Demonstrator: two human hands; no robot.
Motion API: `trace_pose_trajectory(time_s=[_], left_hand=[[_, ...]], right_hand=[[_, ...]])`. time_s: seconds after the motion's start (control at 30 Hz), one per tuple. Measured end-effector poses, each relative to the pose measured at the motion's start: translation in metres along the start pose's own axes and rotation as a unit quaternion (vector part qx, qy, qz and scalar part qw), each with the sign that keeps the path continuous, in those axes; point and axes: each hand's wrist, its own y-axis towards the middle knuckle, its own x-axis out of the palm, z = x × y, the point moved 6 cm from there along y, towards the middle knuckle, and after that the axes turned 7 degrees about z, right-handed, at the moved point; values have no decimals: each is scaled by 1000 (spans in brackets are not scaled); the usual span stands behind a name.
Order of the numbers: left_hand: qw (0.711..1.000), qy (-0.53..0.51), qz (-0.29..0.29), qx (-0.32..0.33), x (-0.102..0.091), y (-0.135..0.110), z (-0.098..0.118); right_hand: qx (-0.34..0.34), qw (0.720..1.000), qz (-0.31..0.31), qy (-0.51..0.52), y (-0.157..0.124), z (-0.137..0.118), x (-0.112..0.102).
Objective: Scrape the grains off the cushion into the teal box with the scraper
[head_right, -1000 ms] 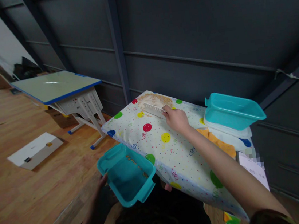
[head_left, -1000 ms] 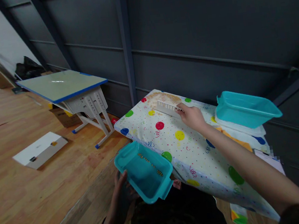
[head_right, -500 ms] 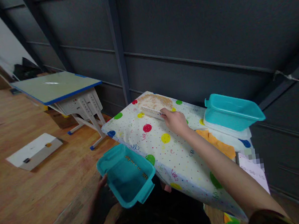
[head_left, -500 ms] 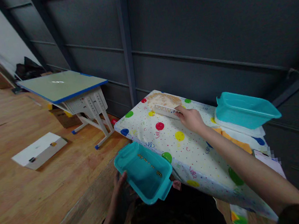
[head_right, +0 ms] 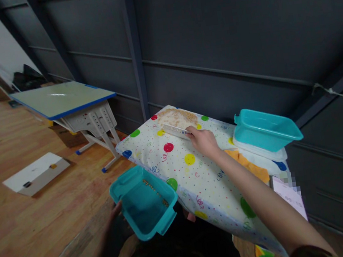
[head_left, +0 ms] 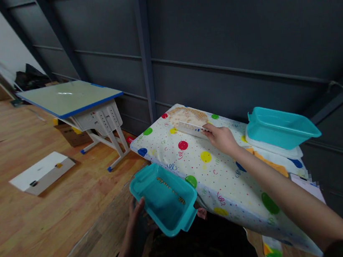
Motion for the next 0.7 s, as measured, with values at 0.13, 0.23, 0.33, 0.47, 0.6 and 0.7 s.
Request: trace_pose_trajectory(time_s=[0.13,0.23,0.33,0.47,0.6,0.7], left_hand=[[999,36,13,35,3,-5,3],[998,39,30,26,3,-5,3],[998,48,19,33,4,-6,4],[997,54,-4,45,5,-9,5],[998,53,22,31,4,-8,4],[999,40,18,33,6,-8,2]], right_hand=[[-26,999,24,37,-2,3,-5],[-8,999,41,28,5,8,-4],[0,1000,26,7,9,5,2],[-37,999,7,4,-1,-7,4],[-56,998,33,20,-8,-9,-6],[-47,997,51,17,-4,-7,-7]])
